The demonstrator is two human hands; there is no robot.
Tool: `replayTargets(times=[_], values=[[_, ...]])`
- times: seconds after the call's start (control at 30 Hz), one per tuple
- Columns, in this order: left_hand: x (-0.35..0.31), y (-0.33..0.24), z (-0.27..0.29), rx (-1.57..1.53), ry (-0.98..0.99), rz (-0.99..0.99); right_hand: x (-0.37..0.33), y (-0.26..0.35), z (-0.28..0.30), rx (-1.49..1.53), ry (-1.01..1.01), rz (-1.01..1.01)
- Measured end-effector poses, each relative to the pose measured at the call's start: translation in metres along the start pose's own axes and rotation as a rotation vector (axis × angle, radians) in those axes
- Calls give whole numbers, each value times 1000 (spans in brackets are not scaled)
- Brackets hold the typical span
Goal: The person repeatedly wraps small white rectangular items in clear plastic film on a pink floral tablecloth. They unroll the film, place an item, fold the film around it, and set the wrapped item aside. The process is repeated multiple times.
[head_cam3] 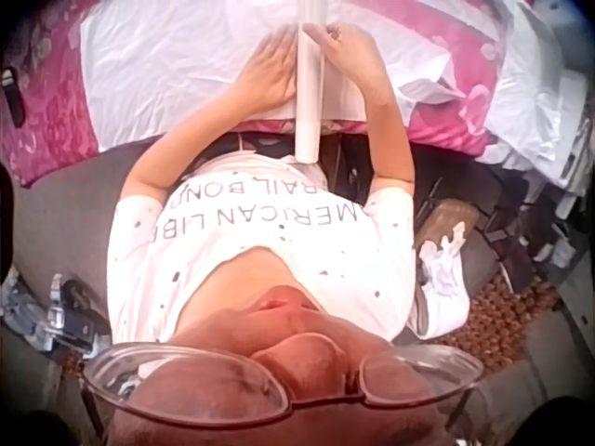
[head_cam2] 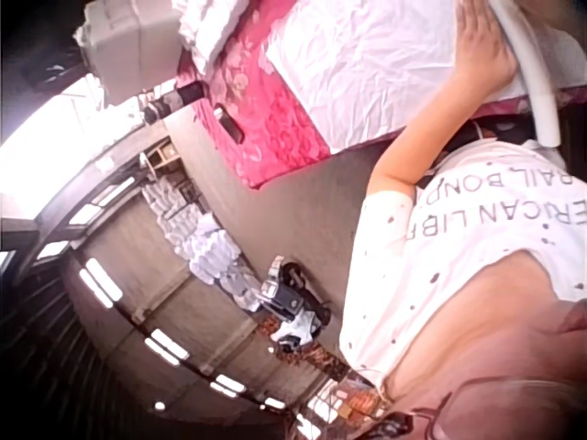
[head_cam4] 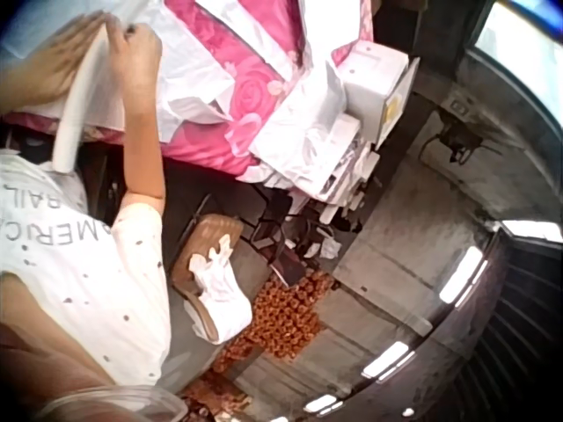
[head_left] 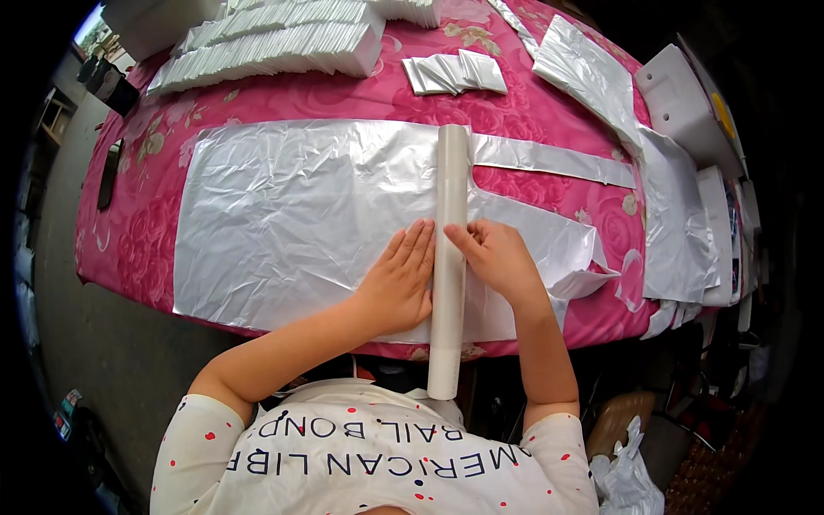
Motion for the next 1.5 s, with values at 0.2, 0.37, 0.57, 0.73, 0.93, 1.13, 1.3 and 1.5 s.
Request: replayTargets(times=[0.2, 0.37, 0.57, 0.73, 0.93, 1.13, 1.3, 1.5], values=[[0, 1, 1, -7, 7, -9, 88, -28, -8, 1284, 32, -59], [-1, 0, 1, 28, 22, -22, 124, -75, 39, 1867, -270, 214], [0, -1, 2, -43, 21, -35, 86, -144, 199, 1775, -259, 754], [-3, 3, -1, -35, 5, -9, 59, -16, 181, 1489, -585, 588], [-2, -3, 12, -164, -96, -79, 69, 141, -40, 655, -87, 547], [-2, -2, -1, 113, -199, -88, 74, 182, -216, 18, 47, 774], [-4, 0, 5, -5, -196, -58, 40, 177, -192, -19, 216, 770], [15, 59, 27, -913, -384, 56, -22, 112, -45, -21, -174, 902]])
Point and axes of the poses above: each hand's wrist, its own x-axis towards the middle knuckle, its own z-axis out of the back of the hand, y = z × x, the point moved 6 cm from there along x, towards the middle knuckle, and after that the axes turned 3 degrees about y, right-handed, at the moved point
